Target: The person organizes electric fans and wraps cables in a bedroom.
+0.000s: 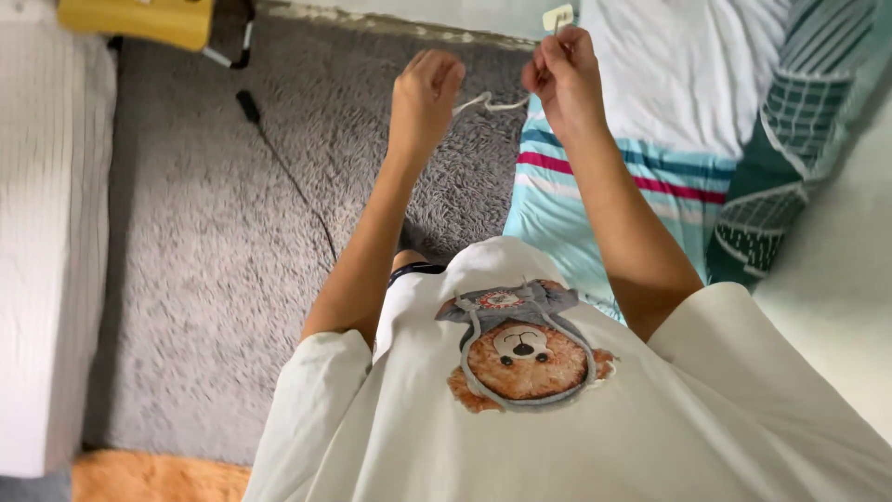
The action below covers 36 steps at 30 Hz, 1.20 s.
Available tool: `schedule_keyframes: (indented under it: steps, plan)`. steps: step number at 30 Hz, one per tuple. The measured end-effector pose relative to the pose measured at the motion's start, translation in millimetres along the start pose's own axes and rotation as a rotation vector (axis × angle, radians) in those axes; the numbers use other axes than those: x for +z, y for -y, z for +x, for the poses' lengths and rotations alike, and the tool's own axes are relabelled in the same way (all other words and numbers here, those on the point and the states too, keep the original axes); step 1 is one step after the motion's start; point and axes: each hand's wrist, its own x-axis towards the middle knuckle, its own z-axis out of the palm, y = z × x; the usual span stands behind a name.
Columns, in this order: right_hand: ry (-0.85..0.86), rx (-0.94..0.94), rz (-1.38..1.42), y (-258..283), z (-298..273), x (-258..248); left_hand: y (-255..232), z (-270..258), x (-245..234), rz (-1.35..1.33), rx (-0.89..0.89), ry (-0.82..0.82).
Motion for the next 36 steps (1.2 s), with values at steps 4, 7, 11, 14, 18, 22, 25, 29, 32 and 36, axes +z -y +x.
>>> schedule_keyframes:
  steps: [4,7,11,14,18,22,25,29,32,36]
  plan:
    - [0.245,0.046,-0.269,7,2,61,1,-4,-26,0.097,0.303,-0.163]
    - [0.418,0.062,-0.507,5,5,93,-5,-3,-49,0.204,0.567,-0.213]
    - [0.609,0.049,-0.559,-7,11,133,23,-8,-77,0.052,0.32,-0.06]
    - [0.711,-0.011,-0.58,-33,24,147,71,-10,-96,-0.15,0.048,-0.057]
    - [0.79,0.047,-0.567,-96,46,134,66,-18,-169,-0.618,-0.157,-0.251]
    - [0.602,0.234,-0.701,-133,41,183,72,-35,-228,-0.612,-0.047,-0.237]
    - [0.622,0.043,-0.989,-159,39,232,97,-41,-245,-0.621,-0.019,-0.183]
    - [0.905,-0.373,-1.315,-169,32,303,117,-45,-266,-0.557,-0.069,-0.24]
    - [0.99,-0.438,-1.341,-173,28,342,129,-49,-286,-0.407,-0.048,-0.294]
    - [1.15,-0.368,-1.289,-171,21,392,151,-58,-317,-0.155,0.098,-0.382]
